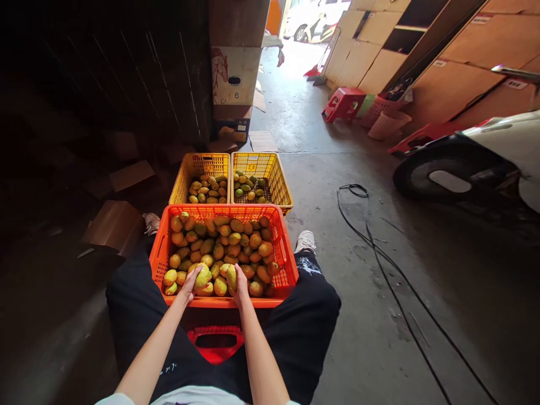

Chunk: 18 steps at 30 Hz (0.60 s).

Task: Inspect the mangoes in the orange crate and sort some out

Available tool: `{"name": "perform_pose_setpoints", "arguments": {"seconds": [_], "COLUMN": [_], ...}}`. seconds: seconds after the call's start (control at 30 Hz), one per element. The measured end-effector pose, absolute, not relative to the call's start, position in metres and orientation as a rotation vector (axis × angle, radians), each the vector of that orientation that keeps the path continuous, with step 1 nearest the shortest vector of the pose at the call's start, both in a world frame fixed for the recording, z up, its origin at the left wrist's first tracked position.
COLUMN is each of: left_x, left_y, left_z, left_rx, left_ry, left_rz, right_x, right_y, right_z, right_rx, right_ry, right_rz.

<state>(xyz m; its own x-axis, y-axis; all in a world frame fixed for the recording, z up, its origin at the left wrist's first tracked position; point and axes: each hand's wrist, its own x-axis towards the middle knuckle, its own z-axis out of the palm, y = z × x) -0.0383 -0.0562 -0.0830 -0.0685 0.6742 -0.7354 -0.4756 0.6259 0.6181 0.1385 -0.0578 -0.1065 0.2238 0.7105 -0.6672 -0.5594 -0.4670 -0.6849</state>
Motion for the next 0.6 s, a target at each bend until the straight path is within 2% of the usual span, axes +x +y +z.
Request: {"name": "perform_pose_setpoints", "arguments": {"seconds": [0.43, 0.6], "left_x": [-0.037, -0.037], "left_y": [-0.056, -0.055], "left_z": [-0.081, -0.08], "left_rx": [0.221, 0.159], "left_ry": [1.338, 1.316], "left_rz": [0.894, 0.91], "right_x": [0.132, 0.133], "right_y": [-0.06, -0.059], "right_z": [-0.102, -0.113], "right_rx": [-1.335, -1.43], "right_ry": [-0.272, -0.326], "right_rz": [1.535, 1.563]}}
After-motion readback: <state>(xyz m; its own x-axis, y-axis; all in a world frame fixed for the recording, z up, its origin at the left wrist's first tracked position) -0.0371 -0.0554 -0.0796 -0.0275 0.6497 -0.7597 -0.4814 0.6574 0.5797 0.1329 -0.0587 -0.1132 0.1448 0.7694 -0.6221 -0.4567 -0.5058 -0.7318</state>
